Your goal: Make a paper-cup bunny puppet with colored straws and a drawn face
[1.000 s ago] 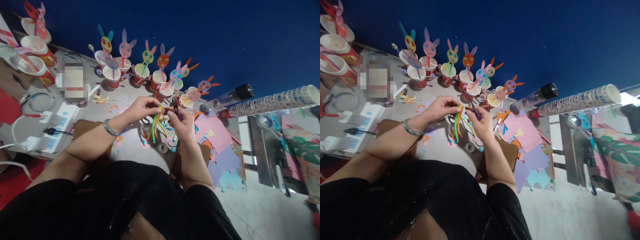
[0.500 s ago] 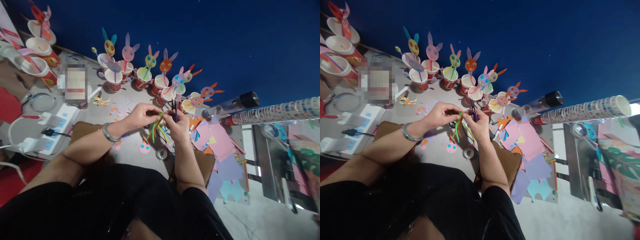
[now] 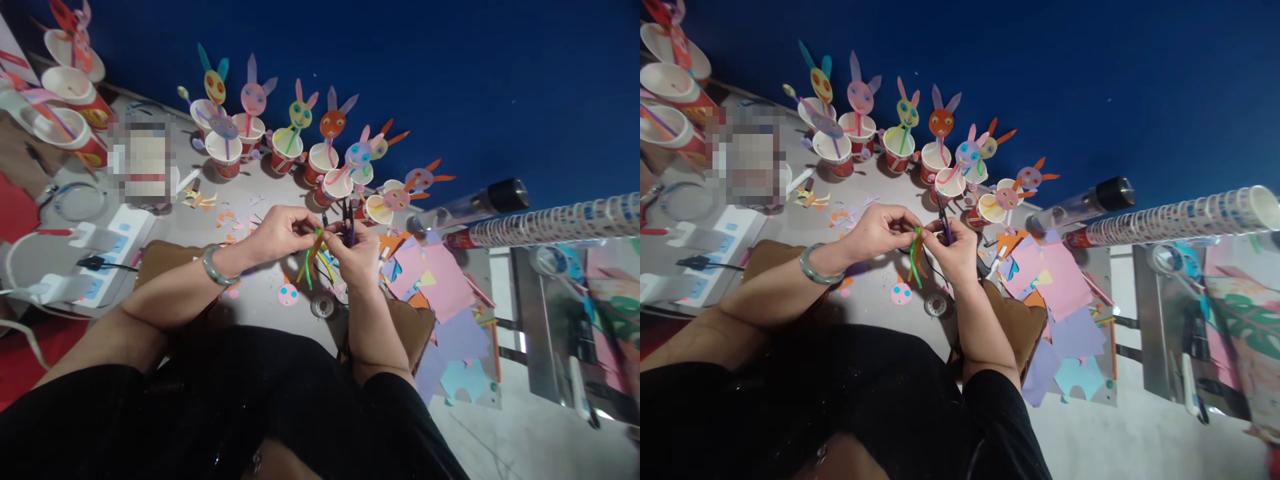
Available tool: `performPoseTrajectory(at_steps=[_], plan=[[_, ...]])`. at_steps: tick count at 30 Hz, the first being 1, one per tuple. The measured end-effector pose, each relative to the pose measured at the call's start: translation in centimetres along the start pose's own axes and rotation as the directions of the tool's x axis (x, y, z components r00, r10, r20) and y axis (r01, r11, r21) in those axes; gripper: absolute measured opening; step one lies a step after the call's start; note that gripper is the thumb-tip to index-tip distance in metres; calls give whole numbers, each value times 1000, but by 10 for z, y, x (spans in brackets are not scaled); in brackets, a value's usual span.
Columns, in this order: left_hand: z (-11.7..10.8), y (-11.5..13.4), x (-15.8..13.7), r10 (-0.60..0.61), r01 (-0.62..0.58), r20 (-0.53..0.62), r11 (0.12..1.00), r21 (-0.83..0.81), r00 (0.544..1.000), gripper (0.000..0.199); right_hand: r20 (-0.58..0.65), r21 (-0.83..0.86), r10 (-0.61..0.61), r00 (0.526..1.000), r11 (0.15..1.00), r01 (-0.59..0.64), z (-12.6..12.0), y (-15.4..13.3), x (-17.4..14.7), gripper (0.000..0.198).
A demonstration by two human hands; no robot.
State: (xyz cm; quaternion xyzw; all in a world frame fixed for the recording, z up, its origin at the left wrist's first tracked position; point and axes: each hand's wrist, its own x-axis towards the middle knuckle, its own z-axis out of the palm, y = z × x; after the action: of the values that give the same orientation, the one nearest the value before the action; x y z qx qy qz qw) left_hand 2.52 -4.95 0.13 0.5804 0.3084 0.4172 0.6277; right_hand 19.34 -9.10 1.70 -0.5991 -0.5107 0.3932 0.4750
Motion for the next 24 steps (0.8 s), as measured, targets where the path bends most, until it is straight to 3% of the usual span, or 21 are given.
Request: performPoseTrajectory(at_steps=[14, 19, 24], plan=[[4, 1, -4, 11, -11, -7, 999, 38, 1000, 12, -26, -37, -50, 998, 998, 49, 1, -3, -4, 28], [0, 2, 0, -22, 23, 12, 999, -26, 1000, 13, -58, 48, -21, 998, 999, 24, 2, 4, -2, 32], [-8, 4, 5, -40, 39, -15, 998, -43, 999, 20, -19, 302, 70, 997, 951, -61, 0, 11, 3, 35]])
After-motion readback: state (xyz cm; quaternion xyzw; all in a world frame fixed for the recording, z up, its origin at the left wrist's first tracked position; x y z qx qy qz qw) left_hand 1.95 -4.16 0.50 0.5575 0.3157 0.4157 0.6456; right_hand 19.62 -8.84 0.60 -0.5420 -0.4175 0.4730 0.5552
